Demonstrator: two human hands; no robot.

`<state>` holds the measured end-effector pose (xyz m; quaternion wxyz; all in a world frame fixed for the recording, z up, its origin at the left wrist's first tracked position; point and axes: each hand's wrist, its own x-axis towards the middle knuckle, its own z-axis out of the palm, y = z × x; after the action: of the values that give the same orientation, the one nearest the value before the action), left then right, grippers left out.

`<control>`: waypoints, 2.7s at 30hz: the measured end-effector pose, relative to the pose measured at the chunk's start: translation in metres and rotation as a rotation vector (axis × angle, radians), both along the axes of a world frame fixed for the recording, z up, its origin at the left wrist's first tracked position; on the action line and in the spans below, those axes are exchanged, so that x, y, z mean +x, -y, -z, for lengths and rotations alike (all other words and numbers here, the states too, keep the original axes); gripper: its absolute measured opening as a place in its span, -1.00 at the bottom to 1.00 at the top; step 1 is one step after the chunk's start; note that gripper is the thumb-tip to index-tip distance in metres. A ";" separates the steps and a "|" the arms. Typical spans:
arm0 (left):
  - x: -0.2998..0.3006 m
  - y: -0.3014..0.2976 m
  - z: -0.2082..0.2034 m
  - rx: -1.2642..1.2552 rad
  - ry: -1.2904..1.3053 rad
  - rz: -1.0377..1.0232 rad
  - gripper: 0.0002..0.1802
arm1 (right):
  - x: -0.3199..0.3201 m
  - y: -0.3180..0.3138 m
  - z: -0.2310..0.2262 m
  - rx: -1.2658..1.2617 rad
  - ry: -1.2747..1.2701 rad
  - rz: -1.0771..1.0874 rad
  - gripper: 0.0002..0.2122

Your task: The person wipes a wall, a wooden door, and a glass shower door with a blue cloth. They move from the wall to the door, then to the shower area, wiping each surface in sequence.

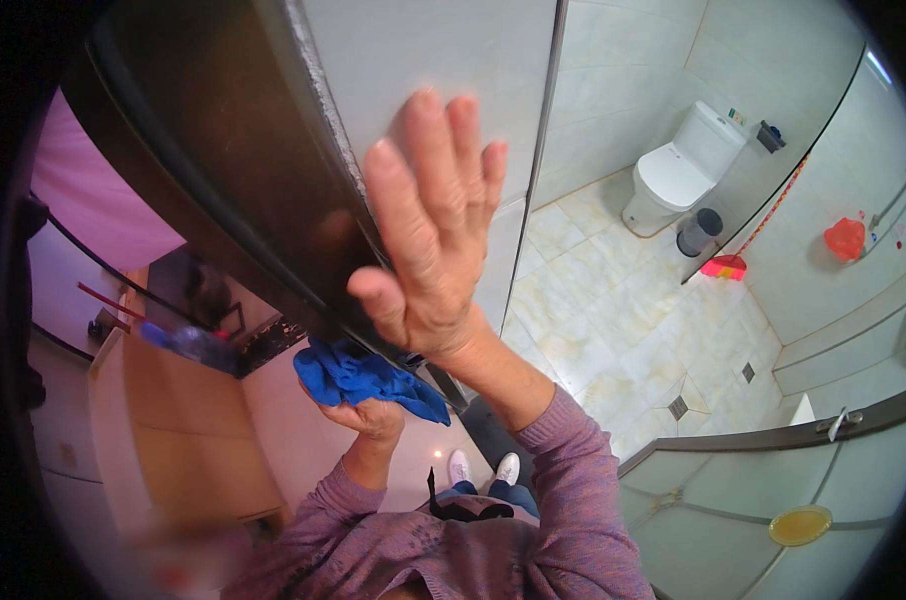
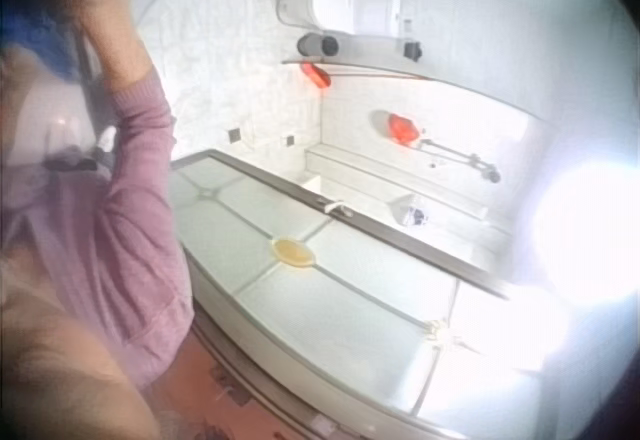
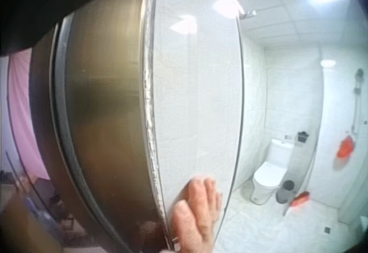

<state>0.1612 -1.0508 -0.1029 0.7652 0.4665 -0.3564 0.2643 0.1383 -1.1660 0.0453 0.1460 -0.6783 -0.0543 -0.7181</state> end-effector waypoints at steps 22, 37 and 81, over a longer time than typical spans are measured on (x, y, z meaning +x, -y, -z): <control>-0.001 -0.017 0.016 0.191 -0.011 0.082 -0.19 | 0.004 0.033 -0.027 -0.245 0.033 0.013 -0.33; 0.006 -0.017 0.029 0.187 0.050 0.047 -0.19 | -0.002 -0.013 0.029 -0.063 -0.029 -0.020 -0.52; -0.002 -0.011 -0.003 0.078 -0.094 -0.003 -0.31 | -0.041 -0.025 0.086 0.050 -0.271 0.002 -0.56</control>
<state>0.1590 -1.0396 -0.1002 0.7619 0.5082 -0.3294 0.2295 0.0971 -1.1414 -0.0408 0.1682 -0.7653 -0.0154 -0.6212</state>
